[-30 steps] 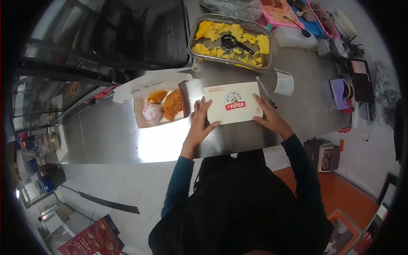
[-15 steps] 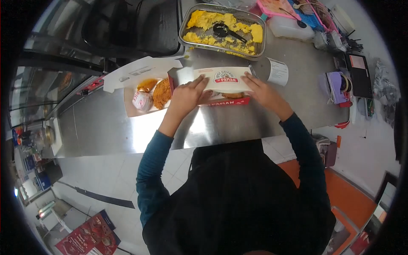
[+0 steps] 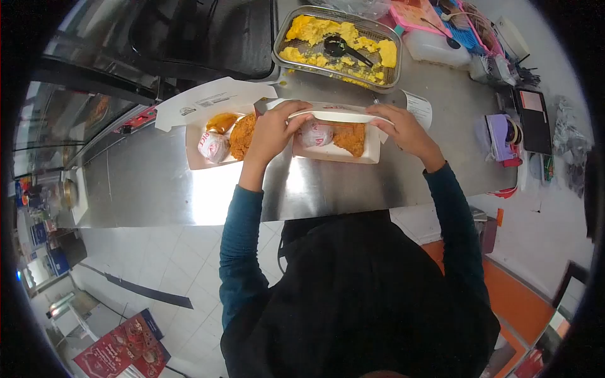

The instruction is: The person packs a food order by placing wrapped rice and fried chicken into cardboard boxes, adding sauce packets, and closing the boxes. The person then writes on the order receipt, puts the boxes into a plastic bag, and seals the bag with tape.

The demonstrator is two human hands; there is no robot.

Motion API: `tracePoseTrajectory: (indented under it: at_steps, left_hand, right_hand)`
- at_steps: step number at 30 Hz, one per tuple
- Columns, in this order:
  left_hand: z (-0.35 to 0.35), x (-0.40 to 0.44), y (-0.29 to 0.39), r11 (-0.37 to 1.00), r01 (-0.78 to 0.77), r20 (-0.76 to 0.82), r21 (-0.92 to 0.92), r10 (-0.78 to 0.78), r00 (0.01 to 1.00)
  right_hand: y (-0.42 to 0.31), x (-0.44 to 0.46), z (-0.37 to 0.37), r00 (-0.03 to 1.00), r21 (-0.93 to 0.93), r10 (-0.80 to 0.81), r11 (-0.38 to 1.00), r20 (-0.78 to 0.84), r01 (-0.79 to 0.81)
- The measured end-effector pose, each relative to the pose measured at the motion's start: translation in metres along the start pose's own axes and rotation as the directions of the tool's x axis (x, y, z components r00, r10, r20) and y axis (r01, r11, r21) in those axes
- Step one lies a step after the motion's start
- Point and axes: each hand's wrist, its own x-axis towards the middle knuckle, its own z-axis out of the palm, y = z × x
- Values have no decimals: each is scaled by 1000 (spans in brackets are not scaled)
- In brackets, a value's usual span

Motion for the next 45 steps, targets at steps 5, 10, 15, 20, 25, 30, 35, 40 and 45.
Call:
tracePoseTrajectory:
  at_steps: [5, 10, 15, 20, 25, 30, 35, 40, 45]
  left_hand:
    - [1, -1, -6, 998, -40, 6, -40, 41, 999]
    - [-7, 6, 13, 994, 110, 25, 13, -110, 994]
    - [-16, 23, 16, 978, 195, 118, 75, -203, 972]
    - [-16, 23, 3, 986, 163, 215, 36, -167, 962]
    - [-12, 8, 3, 995, -1, 200, -102, 22, 980]
    - [16, -19, -26, 997, -57, 73, -61, 61, 995]
    - [23, -16, -19, 957, 197, 39, -211, -194, 980]
    - [16, -2, -1, 868, 392, 142, -305, -366, 920]
    - [38, -13, -31, 947, 132, -51, -294, -154, 987]
  right_hand:
    - [-2, -9, 9, 1000, 92, 2, 996, 6, -3]
    - [16, -2, 19, 994, 306, 76, 951, -78, -49]
    - [17, 7, 15, 977, 465, 211, 866, -13, -181]
    - [26, 6, 13, 989, 390, 147, 910, 10, -139]
    - [36, -5, 15, 995, 310, 79, 946, 59, -94]
    - [19, -28, 50, 956, 361, 208, 924, -205, -124]
    - [14, -23, 67, 889, 584, 358, 801, -286, -134]
    - [20, -13, 73, 845, 610, 443, 770, -301, -186]
    - [12, -21, 81, 841, 566, 376, 818, -390, -103]
